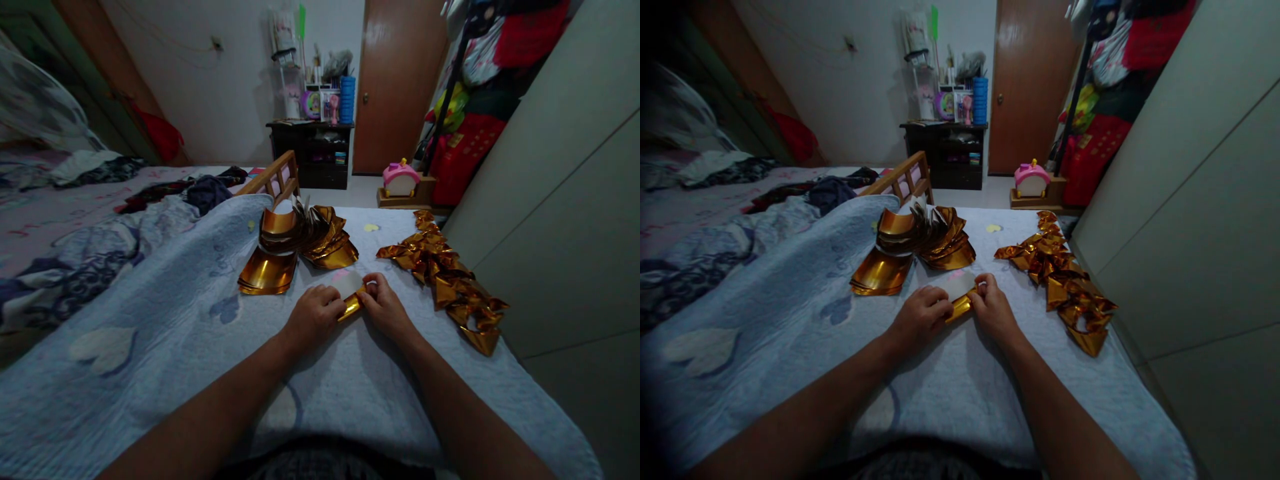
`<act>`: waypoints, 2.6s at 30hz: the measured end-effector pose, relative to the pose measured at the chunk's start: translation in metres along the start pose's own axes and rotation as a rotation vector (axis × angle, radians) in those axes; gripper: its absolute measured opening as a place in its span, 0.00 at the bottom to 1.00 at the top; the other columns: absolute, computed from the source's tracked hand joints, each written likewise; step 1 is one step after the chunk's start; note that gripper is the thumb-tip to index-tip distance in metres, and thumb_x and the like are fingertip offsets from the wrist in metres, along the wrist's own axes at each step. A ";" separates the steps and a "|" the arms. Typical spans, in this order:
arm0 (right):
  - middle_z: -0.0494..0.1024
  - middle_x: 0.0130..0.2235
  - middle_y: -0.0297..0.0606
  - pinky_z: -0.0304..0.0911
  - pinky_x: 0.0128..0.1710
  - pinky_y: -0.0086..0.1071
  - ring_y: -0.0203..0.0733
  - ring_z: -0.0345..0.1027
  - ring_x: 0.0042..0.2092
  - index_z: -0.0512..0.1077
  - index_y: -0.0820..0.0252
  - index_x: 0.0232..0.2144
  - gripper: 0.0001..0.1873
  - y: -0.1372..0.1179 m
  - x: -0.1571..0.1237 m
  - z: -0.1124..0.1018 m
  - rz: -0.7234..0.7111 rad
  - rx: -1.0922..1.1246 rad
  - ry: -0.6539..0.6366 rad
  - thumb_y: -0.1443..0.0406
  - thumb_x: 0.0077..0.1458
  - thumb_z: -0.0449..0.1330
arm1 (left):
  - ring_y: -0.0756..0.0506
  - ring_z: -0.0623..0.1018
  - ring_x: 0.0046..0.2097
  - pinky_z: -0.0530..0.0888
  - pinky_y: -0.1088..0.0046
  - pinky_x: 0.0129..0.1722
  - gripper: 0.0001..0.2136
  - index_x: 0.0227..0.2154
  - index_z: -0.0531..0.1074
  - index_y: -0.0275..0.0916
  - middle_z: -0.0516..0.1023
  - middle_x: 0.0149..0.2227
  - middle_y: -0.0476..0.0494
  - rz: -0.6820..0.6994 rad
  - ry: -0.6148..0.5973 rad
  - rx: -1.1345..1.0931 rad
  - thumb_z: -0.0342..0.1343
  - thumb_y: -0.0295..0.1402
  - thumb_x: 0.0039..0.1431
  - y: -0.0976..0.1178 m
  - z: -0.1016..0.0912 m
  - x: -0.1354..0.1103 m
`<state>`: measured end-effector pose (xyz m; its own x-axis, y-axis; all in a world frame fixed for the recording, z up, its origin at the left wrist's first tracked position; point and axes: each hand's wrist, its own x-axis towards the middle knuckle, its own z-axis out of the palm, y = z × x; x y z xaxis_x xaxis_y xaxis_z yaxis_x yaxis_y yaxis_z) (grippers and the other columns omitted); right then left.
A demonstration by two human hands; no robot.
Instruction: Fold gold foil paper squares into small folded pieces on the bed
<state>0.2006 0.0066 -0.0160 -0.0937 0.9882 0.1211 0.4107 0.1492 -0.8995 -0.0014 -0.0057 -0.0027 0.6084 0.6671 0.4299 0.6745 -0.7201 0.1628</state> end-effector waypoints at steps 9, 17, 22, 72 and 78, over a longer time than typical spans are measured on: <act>0.73 0.31 0.35 0.55 0.39 0.37 0.46 0.65 0.37 0.67 0.56 0.41 0.08 0.003 0.000 0.000 -0.053 -0.379 0.004 0.67 0.56 0.56 | 0.41 0.72 0.45 0.67 0.61 0.47 0.03 0.36 0.75 0.41 0.78 0.41 0.43 0.036 -0.131 -0.048 0.58 0.27 0.61 0.006 -0.002 0.001; 0.76 0.41 0.41 0.53 0.43 0.37 0.48 0.62 0.45 0.75 0.58 0.35 0.05 0.001 -0.003 0.003 -0.132 -0.655 -0.068 0.71 0.58 0.61 | 0.45 0.73 0.39 0.68 0.68 0.41 0.06 0.35 0.72 0.39 0.76 0.36 0.45 0.079 -0.261 -0.204 0.56 0.23 0.55 0.001 -0.002 0.002; 0.75 0.38 0.40 0.56 0.42 0.34 0.44 0.63 0.42 0.74 0.59 0.33 0.10 -0.001 -0.004 0.003 -0.238 -0.548 -0.183 0.74 0.60 0.55 | 0.45 0.73 0.39 0.69 0.70 0.40 0.08 0.33 0.72 0.38 0.76 0.35 0.45 0.073 -0.265 -0.284 0.56 0.21 0.51 0.001 -0.005 0.002; 0.76 0.41 0.39 0.54 0.46 0.37 0.43 0.64 0.44 0.77 0.58 0.36 0.03 -0.023 -0.012 -0.010 -0.254 -0.438 -0.394 0.68 0.56 0.64 | 0.45 0.75 0.41 0.70 0.70 0.44 0.02 0.30 0.74 0.37 0.78 0.35 0.45 -0.115 -0.254 -0.535 0.60 0.26 0.58 -0.012 0.002 0.000; 0.76 0.40 0.38 0.54 0.47 0.37 0.42 0.64 0.44 0.78 0.57 0.35 0.02 -0.019 -0.011 -0.008 -0.256 -0.410 -0.393 0.67 0.57 0.66 | 0.45 0.77 0.41 0.70 0.71 0.43 0.03 0.31 0.76 0.37 0.79 0.35 0.44 -0.126 -0.255 -0.536 0.61 0.30 0.60 -0.013 0.002 0.000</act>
<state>0.2015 -0.0067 0.0032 -0.5301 0.8443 0.0783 0.6385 0.4583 -0.6183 -0.0096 0.0043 -0.0071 0.6637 0.7301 0.1625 0.4833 -0.5845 0.6518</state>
